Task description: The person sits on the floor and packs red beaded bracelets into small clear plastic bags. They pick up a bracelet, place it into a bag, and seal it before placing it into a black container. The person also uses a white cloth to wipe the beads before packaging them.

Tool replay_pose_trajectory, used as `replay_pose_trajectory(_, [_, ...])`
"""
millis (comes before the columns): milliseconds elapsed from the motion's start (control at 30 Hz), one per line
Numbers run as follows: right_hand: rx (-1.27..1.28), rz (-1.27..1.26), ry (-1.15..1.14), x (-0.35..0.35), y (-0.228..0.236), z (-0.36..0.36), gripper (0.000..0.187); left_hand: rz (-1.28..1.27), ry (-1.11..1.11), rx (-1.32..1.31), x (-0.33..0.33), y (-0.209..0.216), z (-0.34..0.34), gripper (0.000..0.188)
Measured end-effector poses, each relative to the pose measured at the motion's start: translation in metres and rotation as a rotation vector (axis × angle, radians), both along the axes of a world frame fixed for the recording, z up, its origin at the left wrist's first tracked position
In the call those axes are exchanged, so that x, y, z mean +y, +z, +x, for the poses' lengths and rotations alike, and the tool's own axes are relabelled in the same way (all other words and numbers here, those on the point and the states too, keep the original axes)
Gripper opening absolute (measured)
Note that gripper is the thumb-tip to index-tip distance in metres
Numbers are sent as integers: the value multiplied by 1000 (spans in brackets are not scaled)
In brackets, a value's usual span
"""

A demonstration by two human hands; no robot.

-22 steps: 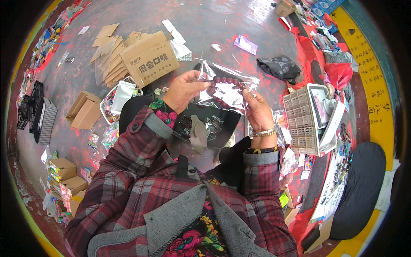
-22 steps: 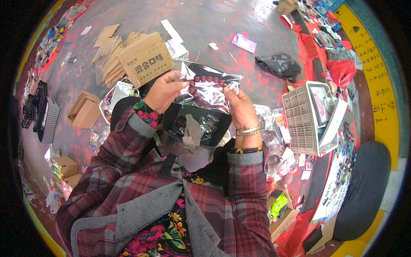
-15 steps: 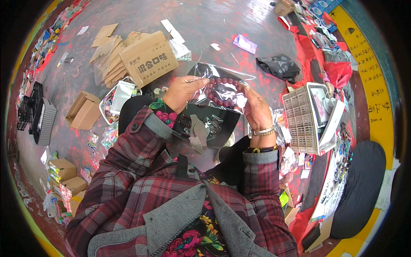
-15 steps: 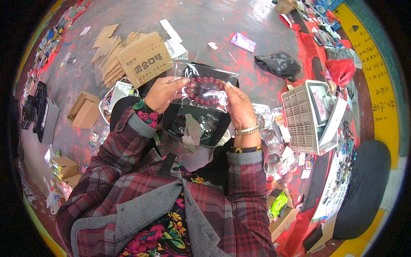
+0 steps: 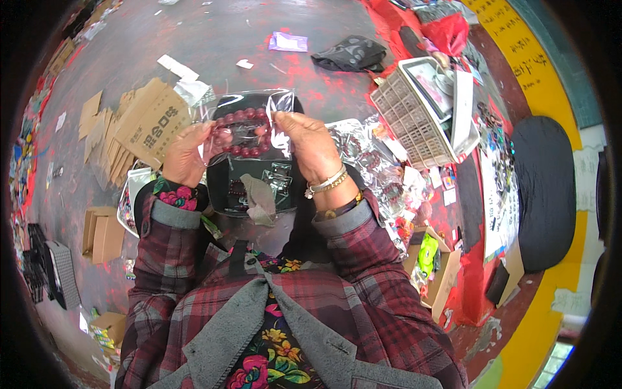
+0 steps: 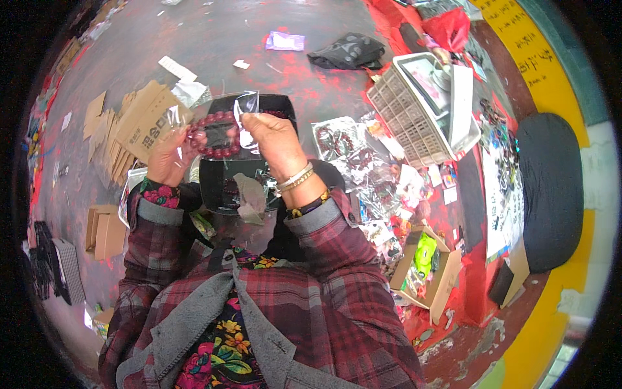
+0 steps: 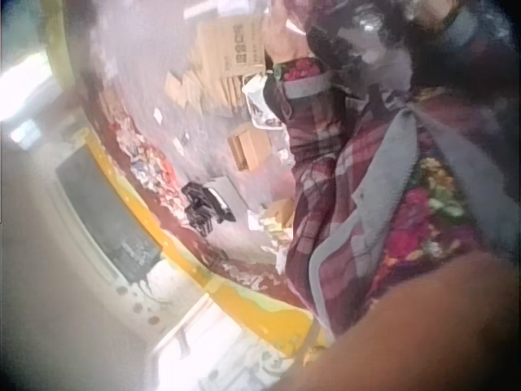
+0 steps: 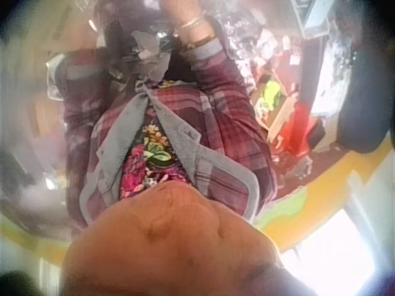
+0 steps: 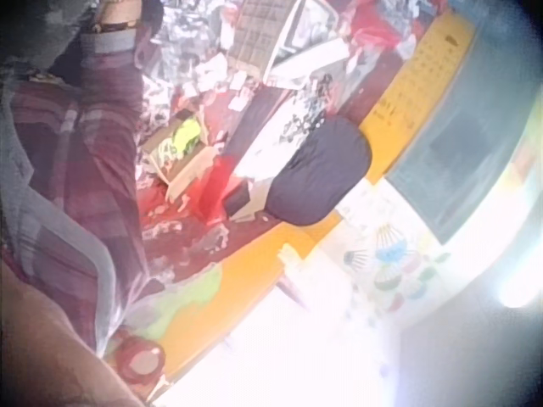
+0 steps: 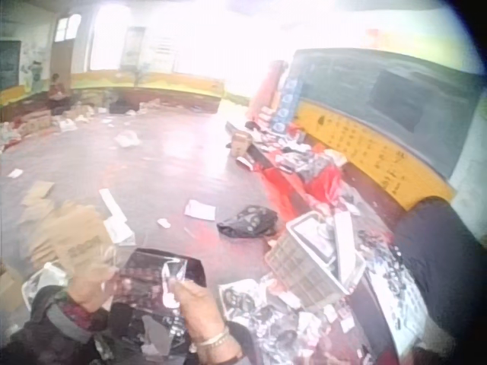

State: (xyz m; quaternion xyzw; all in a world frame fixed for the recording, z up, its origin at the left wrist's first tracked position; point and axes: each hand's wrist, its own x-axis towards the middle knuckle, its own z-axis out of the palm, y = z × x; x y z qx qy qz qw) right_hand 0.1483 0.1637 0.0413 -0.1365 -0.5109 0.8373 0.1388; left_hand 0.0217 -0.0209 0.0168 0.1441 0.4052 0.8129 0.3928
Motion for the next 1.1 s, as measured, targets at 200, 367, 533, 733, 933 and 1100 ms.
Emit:
replay_pose_trajectory(200, [-99, 33, 152, 16, 11, 34, 24, -40, -145, 153, 11, -1, 9, 25])
replay_pose_trajectory(367, [-83, 47, -131, 53, -19, 82, 19, -158, -174, 146, 34, 5, 28, 34])
replay_pose_trajectory(533, [-163, -16, -615, 139, -63, 161, 24, -246, -59, 85, 28, 0, 20, 37])
replay_pose_trajectory(733, [-406, -414, -1038, 196, -185, 273, 18, -231, -101, 19, 34, -7, 18, 33])
replay_pose_trajectory(933, [-458, -529, -1216, 188, -261, 278, 11, -264, -77, 19, 34, -14, 16, 31])
replay_pose_trajectory(1100, [-561, -520, -1298, 200, -302, 244, 23, -293, -26, 12, 21, -14, 16, 30])
